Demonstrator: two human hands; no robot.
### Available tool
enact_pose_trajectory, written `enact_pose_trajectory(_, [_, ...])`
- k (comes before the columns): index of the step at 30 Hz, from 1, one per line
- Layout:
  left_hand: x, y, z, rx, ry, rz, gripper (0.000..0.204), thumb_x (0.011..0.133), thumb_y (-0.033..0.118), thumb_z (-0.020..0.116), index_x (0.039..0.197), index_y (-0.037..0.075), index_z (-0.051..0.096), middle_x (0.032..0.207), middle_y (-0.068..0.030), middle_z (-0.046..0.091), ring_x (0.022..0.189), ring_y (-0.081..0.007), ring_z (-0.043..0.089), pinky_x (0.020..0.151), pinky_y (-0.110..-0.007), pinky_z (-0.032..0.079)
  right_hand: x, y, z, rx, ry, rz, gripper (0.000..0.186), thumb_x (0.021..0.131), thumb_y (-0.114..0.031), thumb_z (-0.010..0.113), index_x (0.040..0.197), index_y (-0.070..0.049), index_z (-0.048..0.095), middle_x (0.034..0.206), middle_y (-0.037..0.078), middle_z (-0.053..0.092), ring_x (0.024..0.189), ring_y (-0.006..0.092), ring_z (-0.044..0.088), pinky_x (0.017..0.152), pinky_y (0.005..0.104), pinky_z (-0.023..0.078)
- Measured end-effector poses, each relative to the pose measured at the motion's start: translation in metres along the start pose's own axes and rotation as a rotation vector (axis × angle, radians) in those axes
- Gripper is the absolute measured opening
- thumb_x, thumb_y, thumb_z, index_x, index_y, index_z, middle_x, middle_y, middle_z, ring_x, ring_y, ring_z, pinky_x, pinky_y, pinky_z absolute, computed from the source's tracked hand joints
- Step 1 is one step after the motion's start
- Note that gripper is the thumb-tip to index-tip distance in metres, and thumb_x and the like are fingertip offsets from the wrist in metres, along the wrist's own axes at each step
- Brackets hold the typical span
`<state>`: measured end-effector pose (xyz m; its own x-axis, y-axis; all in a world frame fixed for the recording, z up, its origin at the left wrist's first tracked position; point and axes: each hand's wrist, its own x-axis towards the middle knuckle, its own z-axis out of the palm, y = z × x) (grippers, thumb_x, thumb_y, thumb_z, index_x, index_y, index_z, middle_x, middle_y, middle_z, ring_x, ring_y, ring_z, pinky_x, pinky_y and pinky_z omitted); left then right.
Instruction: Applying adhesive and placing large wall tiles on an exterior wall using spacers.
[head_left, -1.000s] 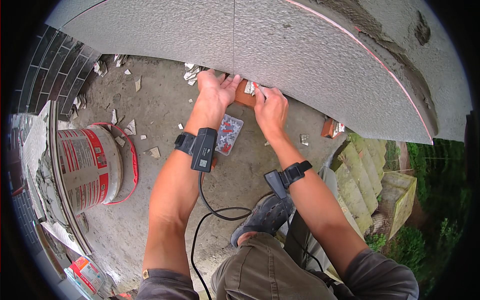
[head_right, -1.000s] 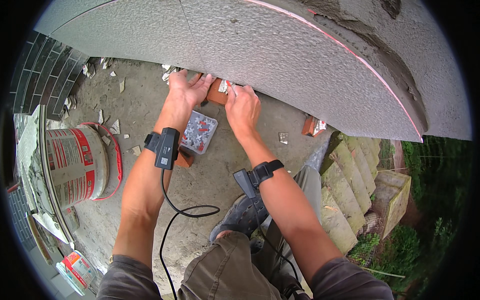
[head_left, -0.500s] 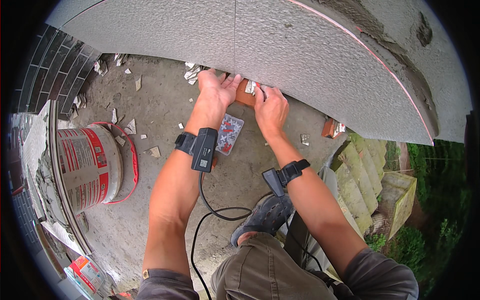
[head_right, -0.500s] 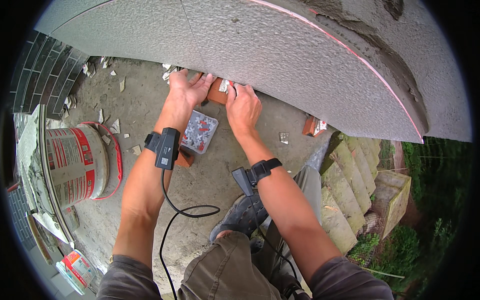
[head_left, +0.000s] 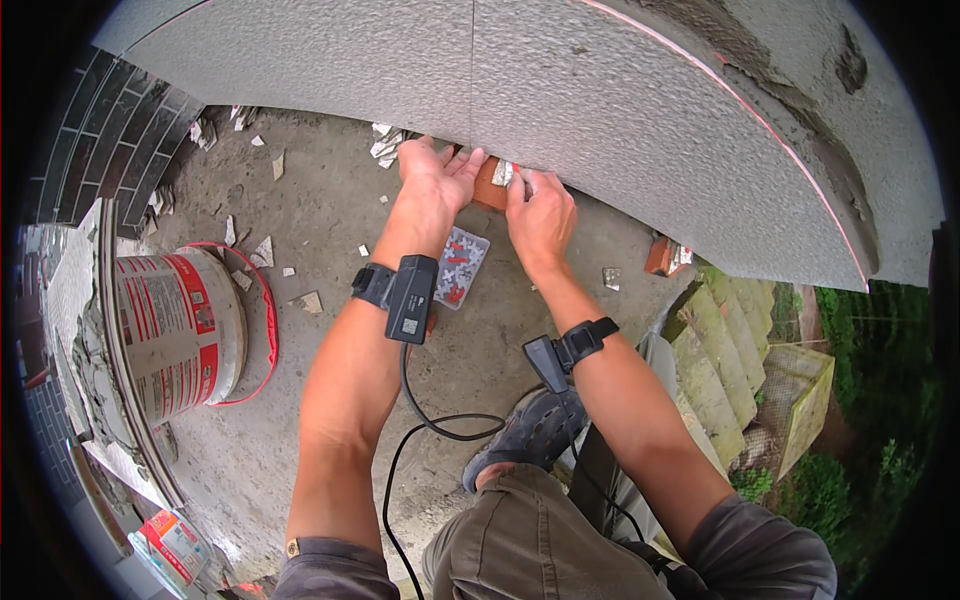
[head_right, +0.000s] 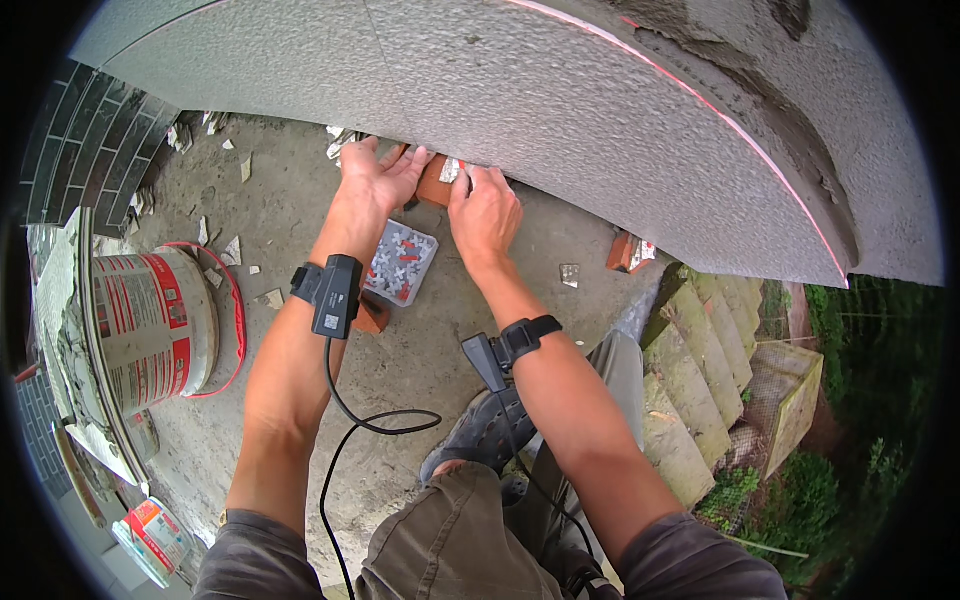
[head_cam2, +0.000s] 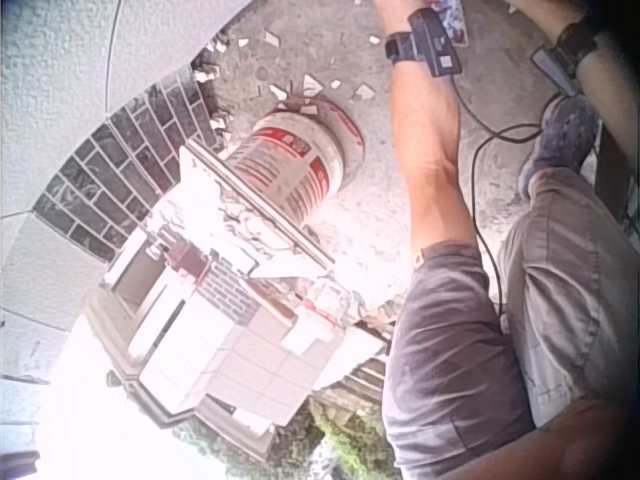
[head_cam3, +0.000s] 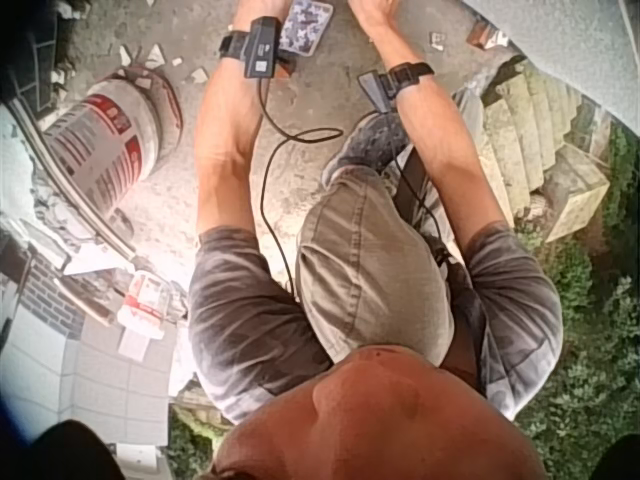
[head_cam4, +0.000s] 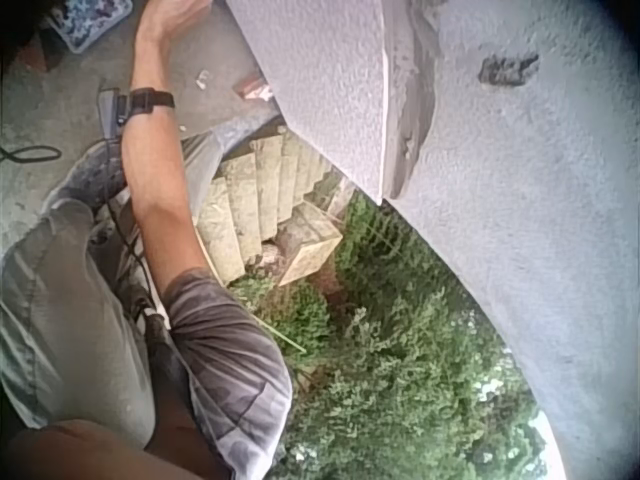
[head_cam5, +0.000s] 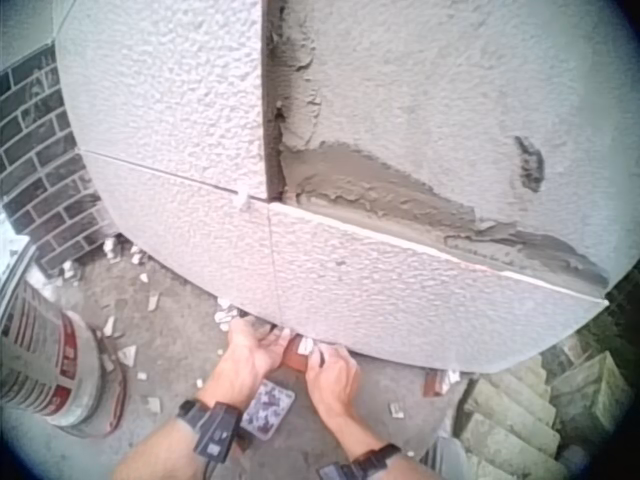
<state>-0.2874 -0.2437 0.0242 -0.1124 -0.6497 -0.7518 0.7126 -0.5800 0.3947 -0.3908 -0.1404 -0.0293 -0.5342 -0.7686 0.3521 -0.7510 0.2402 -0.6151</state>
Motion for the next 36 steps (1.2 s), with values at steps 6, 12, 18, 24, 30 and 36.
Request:
enact_pose_trajectory(6, [0.022, 0.003, -0.010, -0.020, -0.002, -0.038, 0.064, 0.108, 0.029, 0.030, 0.164, 0.011, 0.006, 0.164, -0.0200, 0.019, 0.138, -0.0386, 0.041, 0.109, -0.048, 0.047, 0.000, -0.005, 0.003, -0.004, -0.027, 0.043, 0.017, 0.092, -0.020, 0.067, 0.089, -0.004, 0.072, 0.090, 0.016, 0.070, 0.079, 0.0409, 0.068, 0.069, 0.0513, 0.052])
enact_pose_trajectory(12, [0.032, -0.002, -0.012, -0.042, -0.026, -0.083, 0.064, 0.107, 0.028, 0.030, 0.164, 0.011, 0.006, 0.164, -0.0201, 0.019, 0.139, -0.0380, 0.041, 0.108, -0.048, 0.048, 0.001, 0.000, 0.005, 0.024, 0.017, 0.052, 0.017, 0.091, -0.020, 0.069, 0.091, -0.004, 0.072, 0.091, 0.016, 0.070, 0.080, 0.0408, 0.068, 0.070, 0.0510, 0.052])
enact_pose_trajectory(18, [0.034, 0.002, -0.015, -0.050, -0.035, -0.095, 0.064, 0.107, 0.028, 0.030, 0.164, 0.012, 0.005, 0.165, -0.0201, 0.018, 0.139, -0.0381, 0.040, 0.109, -0.048, 0.046, 0.001, -0.006, 0.004, 0.071, 0.023, 0.080, 0.014, 0.090, -0.017, 0.070, 0.090, -0.004, 0.073, 0.089, 0.016, 0.071, 0.079, 0.0404, 0.068, 0.069, 0.0507, 0.052])
enact_pose_trajectory(24, [0.028, -0.001, -0.011, -0.058, -0.008, -0.058, 0.062, 0.109, 0.031, 0.035, 0.153, -0.010, 0.021, 0.148, -0.0300, 0.034, 0.133, -0.0460, 0.044, 0.107, -0.047, 0.049, 0.003, -0.003, 0.005, 0.066, 0.013, 0.093, 0.015, 0.090, -0.017, 0.069, 0.090, -0.003, 0.073, 0.088, 0.018, 0.070, 0.080, 0.0410, 0.068, 0.070, 0.0505, 0.052])
enact_pose_trajectory(30, [0.018, -0.001, -0.007, -0.058, -0.025, -0.065, 0.066, 0.107, 0.029, 0.032, 0.164, 0.011, 0.005, 0.166, -0.0202, 0.015, 0.148, -0.0410, 0.030, 0.114, -0.051, 0.042, 0.003, -0.002, 0.006, 0.077, 0.040, 0.077, 0.015, 0.091, -0.017, 0.068, 0.090, -0.003, 0.072, 0.090, 0.017, 0.071, 0.081, 0.0407, 0.068, 0.071, 0.0499, 0.052])
enact_pose_trajectory(36, [0.020, 0.000, -0.006, -0.062, 0.018, -0.068, 0.060, 0.109, 0.032, 0.036, 0.154, -0.007, 0.022, 0.148, -0.0247, 0.034, 0.133, -0.0391, 0.043, 0.111, -0.047, 0.046, 0.003, -0.004, 0.005, 0.059, 0.046, 0.075, 0.016, 0.091, -0.019, 0.069, 0.088, -0.004, 0.073, 0.089, 0.017, 0.071, 0.080, 0.0402, 0.068, 0.071, 0.0496, 0.052])
